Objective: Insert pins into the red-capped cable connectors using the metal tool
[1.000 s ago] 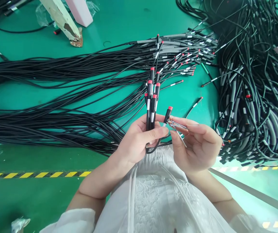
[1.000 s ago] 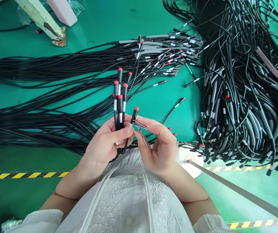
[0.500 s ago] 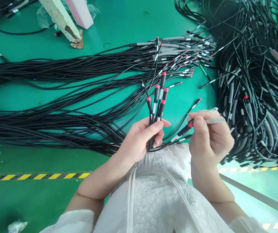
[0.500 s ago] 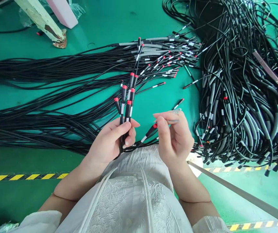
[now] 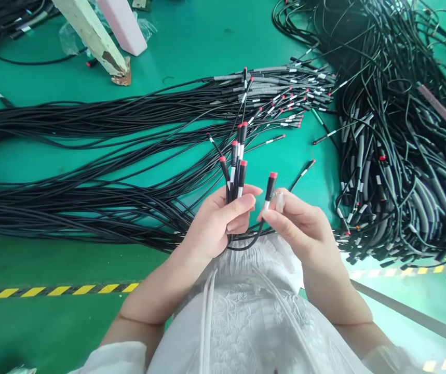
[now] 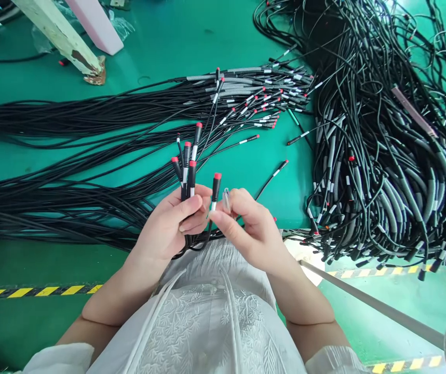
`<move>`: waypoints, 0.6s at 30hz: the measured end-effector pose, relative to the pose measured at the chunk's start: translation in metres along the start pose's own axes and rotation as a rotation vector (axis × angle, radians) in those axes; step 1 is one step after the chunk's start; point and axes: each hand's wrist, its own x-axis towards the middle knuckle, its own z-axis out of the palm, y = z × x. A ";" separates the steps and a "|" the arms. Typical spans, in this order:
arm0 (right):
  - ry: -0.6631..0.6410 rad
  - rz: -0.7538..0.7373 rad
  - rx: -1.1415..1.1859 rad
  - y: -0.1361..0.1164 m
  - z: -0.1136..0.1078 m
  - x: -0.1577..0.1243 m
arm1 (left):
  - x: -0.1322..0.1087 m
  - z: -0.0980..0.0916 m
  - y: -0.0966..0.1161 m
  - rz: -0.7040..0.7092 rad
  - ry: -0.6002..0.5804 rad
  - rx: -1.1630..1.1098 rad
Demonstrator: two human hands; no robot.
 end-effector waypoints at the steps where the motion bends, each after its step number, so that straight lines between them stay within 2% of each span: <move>1: -0.018 0.029 0.011 0.000 0.001 -0.001 | 0.000 0.000 0.001 -0.028 -0.023 -0.003; 5: 0.072 0.100 0.030 0.001 0.003 -0.005 | -0.001 0.000 0.002 -0.036 -0.010 0.011; 8: 0.173 0.060 -0.046 0.003 0.001 -0.006 | -0.002 0.002 0.002 -0.007 0.002 0.004; 14: 0.399 -0.165 0.040 0.010 0.007 -0.007 | -0.006 0.003 0.006 -0.066 0.018 -0.016; 18: 0.468 -0.375 -0.007 0.012 0.016 -0.006 | -0.008 0.003 0.008 -0.093 0.020 -0.065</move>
